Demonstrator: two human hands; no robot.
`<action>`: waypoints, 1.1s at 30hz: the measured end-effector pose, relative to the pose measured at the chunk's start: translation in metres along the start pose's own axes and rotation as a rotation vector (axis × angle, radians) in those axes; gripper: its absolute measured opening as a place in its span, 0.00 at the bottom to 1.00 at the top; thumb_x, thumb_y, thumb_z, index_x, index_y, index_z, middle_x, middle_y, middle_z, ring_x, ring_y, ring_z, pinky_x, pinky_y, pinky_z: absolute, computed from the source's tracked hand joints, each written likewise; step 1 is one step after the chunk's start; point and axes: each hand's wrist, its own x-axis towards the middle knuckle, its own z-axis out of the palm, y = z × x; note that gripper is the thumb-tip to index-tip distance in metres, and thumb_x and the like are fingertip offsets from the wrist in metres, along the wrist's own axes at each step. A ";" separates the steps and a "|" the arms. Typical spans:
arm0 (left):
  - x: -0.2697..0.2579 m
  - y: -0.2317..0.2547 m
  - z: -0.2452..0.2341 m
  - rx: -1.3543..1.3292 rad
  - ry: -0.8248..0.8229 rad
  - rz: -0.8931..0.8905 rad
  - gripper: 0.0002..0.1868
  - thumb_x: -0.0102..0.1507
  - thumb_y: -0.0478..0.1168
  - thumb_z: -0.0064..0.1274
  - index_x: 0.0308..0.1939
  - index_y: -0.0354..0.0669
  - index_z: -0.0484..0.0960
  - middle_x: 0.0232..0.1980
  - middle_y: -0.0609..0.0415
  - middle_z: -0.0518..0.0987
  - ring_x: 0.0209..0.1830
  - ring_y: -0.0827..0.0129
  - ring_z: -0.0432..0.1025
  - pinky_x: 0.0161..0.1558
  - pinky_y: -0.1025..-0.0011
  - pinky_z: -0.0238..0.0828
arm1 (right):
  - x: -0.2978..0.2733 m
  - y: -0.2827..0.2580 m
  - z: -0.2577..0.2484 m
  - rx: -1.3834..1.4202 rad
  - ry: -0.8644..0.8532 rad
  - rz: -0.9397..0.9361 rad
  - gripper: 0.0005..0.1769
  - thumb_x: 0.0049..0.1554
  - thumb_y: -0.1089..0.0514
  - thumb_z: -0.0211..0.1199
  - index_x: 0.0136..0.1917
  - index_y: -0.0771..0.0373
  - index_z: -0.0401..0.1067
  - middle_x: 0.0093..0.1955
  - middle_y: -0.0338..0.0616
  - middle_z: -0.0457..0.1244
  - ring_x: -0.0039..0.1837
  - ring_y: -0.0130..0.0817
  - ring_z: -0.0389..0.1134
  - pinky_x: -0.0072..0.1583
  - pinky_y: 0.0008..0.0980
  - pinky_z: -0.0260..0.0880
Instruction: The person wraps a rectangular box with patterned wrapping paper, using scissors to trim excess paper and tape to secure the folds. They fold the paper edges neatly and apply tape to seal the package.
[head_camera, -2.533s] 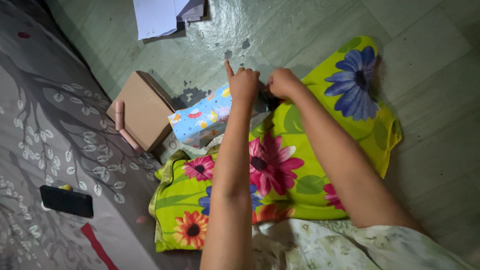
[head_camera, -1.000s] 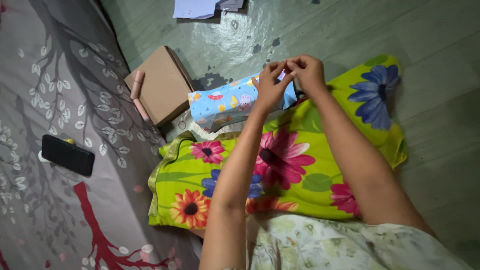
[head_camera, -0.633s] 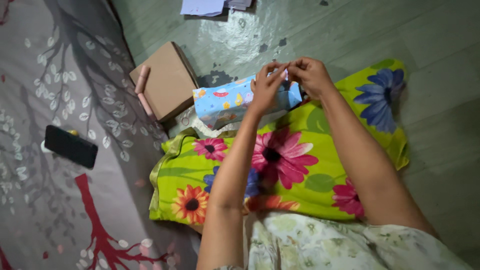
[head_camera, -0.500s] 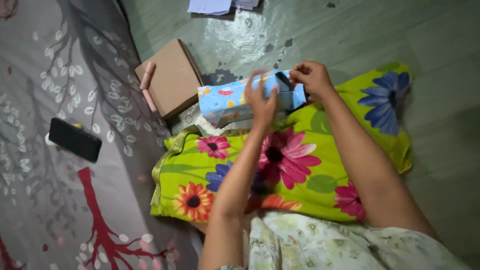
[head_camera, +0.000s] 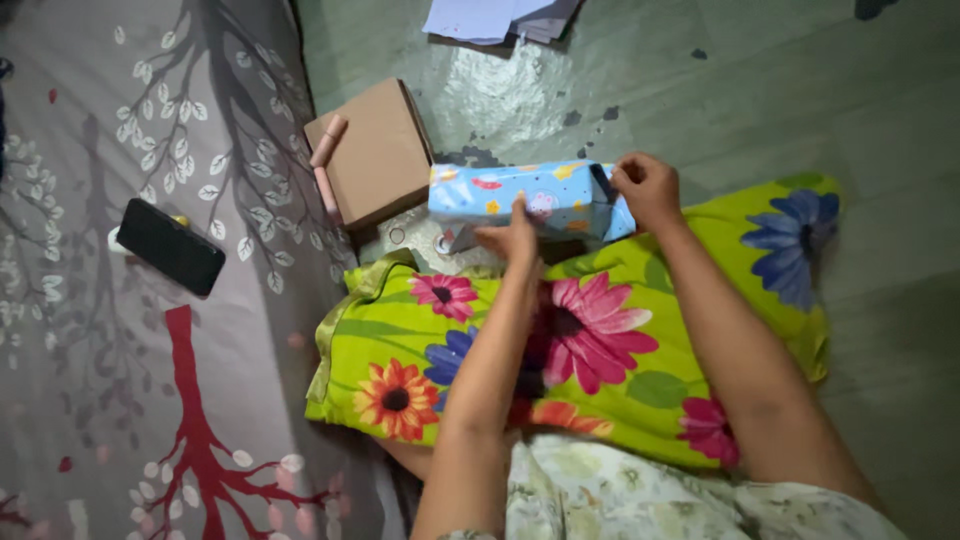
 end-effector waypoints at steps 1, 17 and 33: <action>0.002 -0.004 0.008 -0.016 -0.043 0.099 0.66 0.53 0.60 0.70 0.76 0.21 0.45 0.79 0.28 0.51 0.81 0.42 0.47 0.79 0.55 0.41 | 0.001 -0.001 -0.003 -0.056 0.034 -0.020 0.06 0.60 0.62 0.68 0.46 0.69 0.77 0.38 0.44 0.69 0.42 0.27 0.68 0.47 0.28 0.70; -0.023 0.159 -0.013 0.560 -0.476 1.227 0.43 0.56 0.51 0.65 0.75 0.63 0.64 0.82 0.43 0.52 0.83 0.41 0.39 0.66 0.19 0.33 | 0.031 0.066 0.002 0.413 0.105 0.185 0.06 0.64 0.67 0.57 0.44 0.68 0.72 0.39 0.40 0.66 0.40 0.25 0.68 0.45 0.24 0.72; 0.040 0.130 -0.095 0.568 -0.609 1.258 0.38 0.55 0.39 0.62 0.70 0.55 0.70 0.82 0.49 0.55 0.84 0.46 0.40 0.70 0.23 0.35 | 0.017 0.033 -0.001 0.450 -0.127 0.346 0.08 0.59 0.68 0.65 0.53 0.68 0.75 0.44 0.42 0.69 0.46 0.30 0.73 0.52 0.30 0.77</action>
